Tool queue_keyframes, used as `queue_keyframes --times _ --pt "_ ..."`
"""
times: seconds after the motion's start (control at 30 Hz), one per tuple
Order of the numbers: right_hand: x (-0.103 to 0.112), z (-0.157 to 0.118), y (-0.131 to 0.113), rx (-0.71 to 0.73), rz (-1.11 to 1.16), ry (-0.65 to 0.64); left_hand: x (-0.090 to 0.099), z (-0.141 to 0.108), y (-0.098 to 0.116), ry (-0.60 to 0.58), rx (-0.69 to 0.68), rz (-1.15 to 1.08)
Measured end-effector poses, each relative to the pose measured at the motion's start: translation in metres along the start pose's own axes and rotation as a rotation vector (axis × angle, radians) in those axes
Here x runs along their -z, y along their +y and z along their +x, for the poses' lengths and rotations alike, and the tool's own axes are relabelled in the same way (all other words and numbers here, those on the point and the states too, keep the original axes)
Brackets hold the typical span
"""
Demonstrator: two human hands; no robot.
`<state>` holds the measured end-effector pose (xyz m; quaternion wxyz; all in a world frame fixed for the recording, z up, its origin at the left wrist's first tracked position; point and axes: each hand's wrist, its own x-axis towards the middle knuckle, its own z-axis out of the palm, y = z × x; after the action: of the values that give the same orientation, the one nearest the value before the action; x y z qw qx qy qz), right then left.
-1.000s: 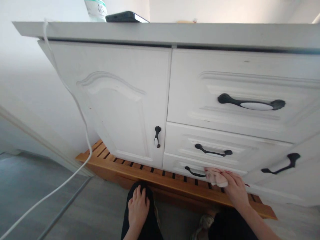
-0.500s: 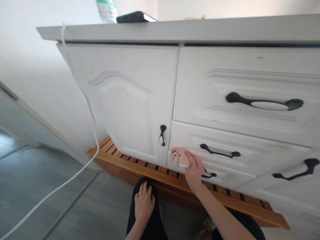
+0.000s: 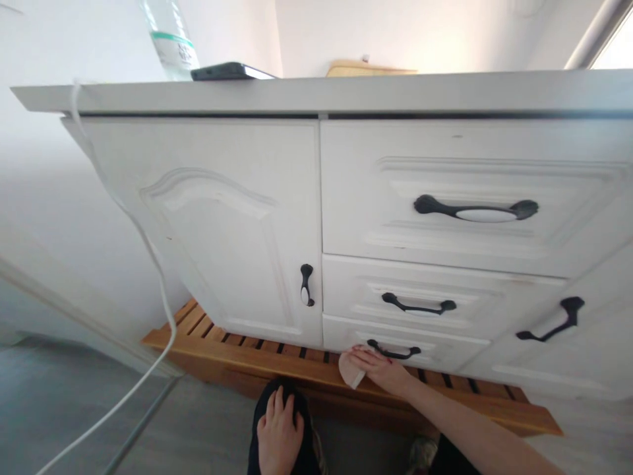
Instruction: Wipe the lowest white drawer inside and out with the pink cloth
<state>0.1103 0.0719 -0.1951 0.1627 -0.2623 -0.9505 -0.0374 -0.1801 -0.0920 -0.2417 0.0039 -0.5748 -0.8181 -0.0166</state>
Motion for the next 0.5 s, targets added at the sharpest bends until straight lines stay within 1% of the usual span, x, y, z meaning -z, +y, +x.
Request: queue_keyframes --times 0.13,0.23,0.27,0.33,0.4,0.43,0.5 --pt "0.036 -0.074 0.037 -0.092 -0.125 -0.013 0.002 0.0 0.001 -0.01 -0.011 0.028" --pt "0.067 -0.135 0.064 -0.114 -0.25 -0.009 0.004 0.0 0.002 -0.017 -0.021 0.061" --pt "0.077 -0.153 0.069 -0.132 -0.29 0.0 0.005 -0.001 0.002 -0.02 -0.025 0.074" --pt "0.095 -0.184 0.071 -0.214 -0.345 0.032 0.004 -0.002 0.002 -0.023 -0.03 0.096" --pt "0.107 -0.201 0.064 -0.367 -0.352 0.095 0.0 -0.003 0.004 -0.032 -0.031 0.113" --pt "0.11 -0.203 0.059 -0.446 -0.348 0.133 -0.003 -0.003 0.006 -0.04 -0.024 0.117" --pt "0.111 -0.197 0.05 -0.56 -0.362 0.235 -0.007 -0.002 0.017 -0.052 -0.016 0.095"
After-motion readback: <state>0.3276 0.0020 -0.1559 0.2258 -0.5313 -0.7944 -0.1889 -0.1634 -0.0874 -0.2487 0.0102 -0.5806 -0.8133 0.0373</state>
